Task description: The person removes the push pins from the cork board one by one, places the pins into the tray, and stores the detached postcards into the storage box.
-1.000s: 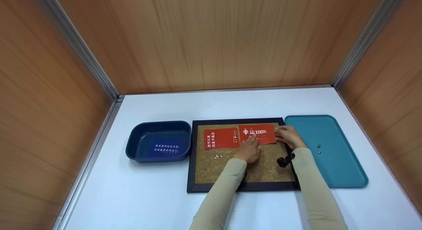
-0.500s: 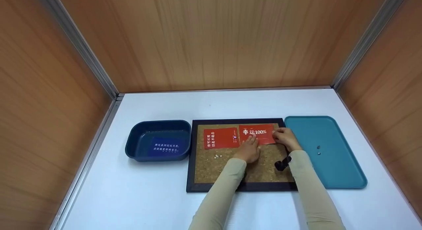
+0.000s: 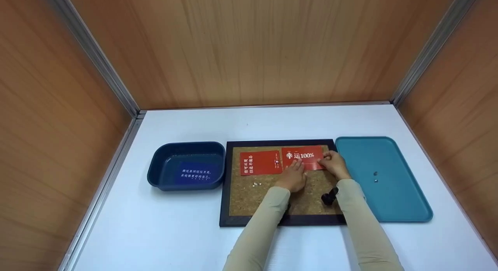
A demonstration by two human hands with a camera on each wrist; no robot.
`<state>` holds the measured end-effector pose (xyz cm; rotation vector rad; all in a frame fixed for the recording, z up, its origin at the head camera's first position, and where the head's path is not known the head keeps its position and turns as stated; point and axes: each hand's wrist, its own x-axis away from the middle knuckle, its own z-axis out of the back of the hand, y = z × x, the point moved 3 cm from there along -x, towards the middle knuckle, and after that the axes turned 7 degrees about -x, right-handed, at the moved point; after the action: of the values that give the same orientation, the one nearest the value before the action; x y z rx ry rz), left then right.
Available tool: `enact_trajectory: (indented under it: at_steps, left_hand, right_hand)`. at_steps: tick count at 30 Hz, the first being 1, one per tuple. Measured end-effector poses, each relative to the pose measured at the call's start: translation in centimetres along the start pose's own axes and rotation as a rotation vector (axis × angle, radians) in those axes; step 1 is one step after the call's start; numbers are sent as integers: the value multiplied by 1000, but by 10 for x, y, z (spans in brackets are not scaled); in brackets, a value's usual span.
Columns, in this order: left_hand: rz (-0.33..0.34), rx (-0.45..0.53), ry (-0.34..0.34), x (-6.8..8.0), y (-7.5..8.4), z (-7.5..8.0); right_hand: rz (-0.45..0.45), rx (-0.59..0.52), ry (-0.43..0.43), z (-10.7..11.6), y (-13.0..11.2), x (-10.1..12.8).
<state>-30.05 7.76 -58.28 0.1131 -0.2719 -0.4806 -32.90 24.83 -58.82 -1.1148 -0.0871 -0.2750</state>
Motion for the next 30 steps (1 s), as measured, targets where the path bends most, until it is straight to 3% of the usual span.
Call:
enact_trajectory:
  at_steps: [23, 30]
  left_hand:
    - [-52, 20, 3, 3, -6, -1]
    - [-65, 93, -6, 3, -8, 0]
  right_hand:
    - [13, -17, 34, -1, 1, 2]
    - [-19, -53, 16, -2, 2, 4]
